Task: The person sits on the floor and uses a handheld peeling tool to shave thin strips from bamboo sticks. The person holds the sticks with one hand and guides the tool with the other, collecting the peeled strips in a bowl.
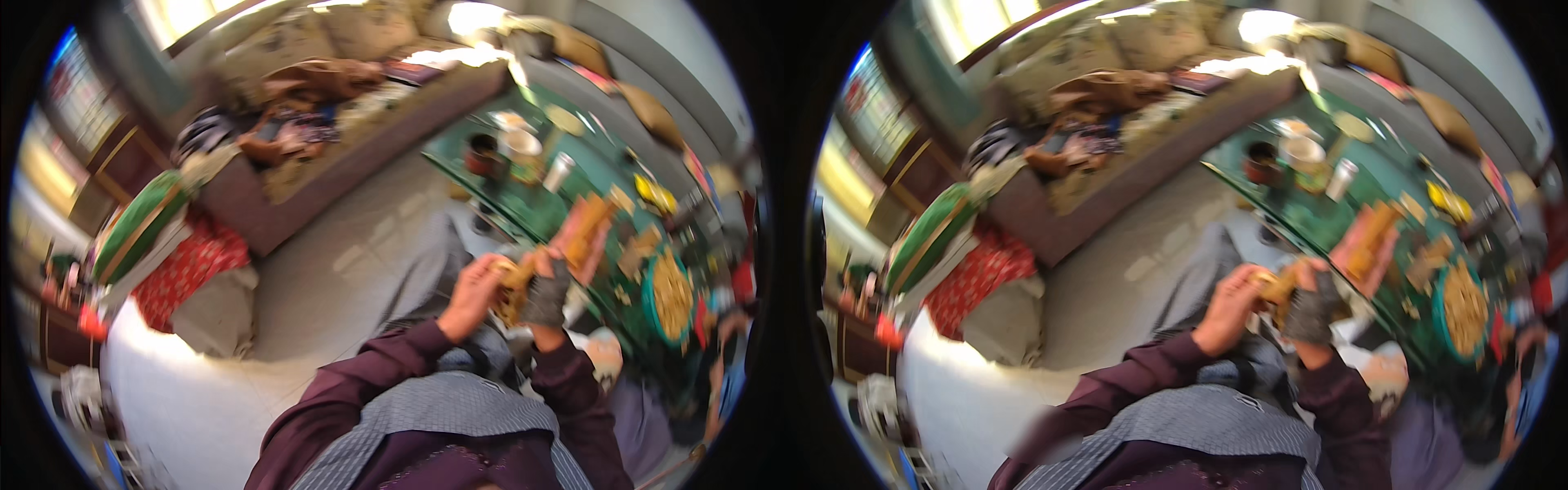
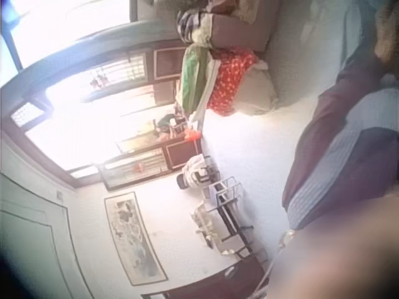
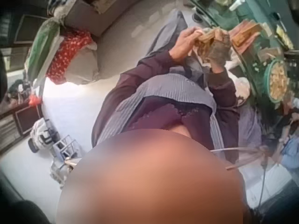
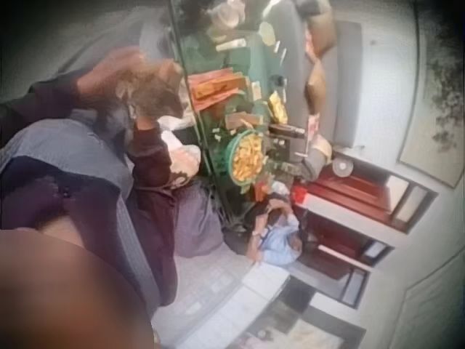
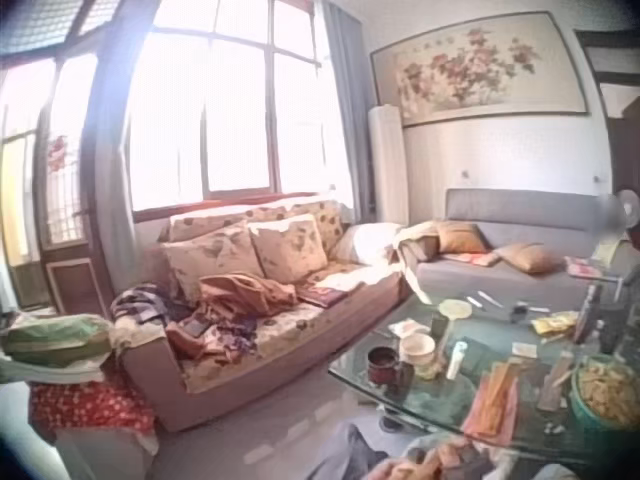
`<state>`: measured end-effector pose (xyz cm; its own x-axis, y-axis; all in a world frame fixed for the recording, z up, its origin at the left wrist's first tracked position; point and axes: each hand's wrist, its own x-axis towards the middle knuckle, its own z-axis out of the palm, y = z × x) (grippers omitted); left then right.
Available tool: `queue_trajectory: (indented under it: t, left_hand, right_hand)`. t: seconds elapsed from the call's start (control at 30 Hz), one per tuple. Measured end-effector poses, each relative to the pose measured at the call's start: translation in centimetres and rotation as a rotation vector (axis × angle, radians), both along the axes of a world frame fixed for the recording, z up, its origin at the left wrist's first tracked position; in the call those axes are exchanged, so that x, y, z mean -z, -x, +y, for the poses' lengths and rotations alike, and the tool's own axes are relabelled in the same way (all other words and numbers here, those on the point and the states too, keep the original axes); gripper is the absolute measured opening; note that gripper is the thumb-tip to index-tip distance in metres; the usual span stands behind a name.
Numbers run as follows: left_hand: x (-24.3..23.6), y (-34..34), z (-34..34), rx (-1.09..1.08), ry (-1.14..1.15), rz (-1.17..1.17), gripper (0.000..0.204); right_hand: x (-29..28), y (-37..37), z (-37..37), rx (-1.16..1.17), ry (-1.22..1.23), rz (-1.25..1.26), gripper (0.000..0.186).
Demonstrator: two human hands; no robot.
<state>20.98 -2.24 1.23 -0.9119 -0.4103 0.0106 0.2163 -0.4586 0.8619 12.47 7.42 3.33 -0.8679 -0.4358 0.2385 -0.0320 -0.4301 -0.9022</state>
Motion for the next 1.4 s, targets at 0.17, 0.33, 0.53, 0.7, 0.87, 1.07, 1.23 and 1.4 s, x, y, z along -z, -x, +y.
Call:
queue_trajectory:
  t: [0.17, 0.33, 0.53, 0.7, 0.87, 1.07, 1.23, 1.4]
  left_hand:
    - [-1.0, 2.0, 2.6, -0.167, 0.450, 0.120, 0.013]
    - [-1.9, 3.0, 4.7, -0.190, 1.110, 0.176, 0.018]
    - [-0.8, 4.5, 8.1, -0.265, 1.298, 0.386, 0.024]
    - [-0.5, 6.2, 9.7, -0.153, 1.249, 0.358, 0.025]
    - [-0.3, 9.0, 9.9, 0.019, 1.241, 0.177, 0.015]
    - [2.3, 12.0, 9.2, 0.386, 0.159, -0.203, 0.017]
    - [4.5, 14.0, 7.3, 0.429, 0.181, -0.229, 0.017]
    - [8.9, 15.3, 5.5, 0.286, 0.237, -0.004, 0.011]
  right_hand:
    - [0.4, 1.6, 2.7, 0.032, -0.056, -0.250, 0.014]
    - [-0.4, 2.5, 7.2, -0.031, -0.214, -0.379, 0.025]
    - [2.0, 2.2, 10.9, -0.218, 0.086, -0.550, 0.028]
    - [3.2, 2.9, 12.8, -0.188, 0.113, -0.581, 0.029]
    - [2.6, 5.0, 14.6, 0.086, -0.272, -0.097, 0.037]
    - [6.7, 9.2, 13.7, 0.179, -0.664, 0.565, 0.021]
    - [7.3, 12.0, 13.4, 0.141, -0.684, 0.560, 0.021]
    - [8.2, 12.3, 12.9, -0.205, -0.630, 0.292, 0.023]
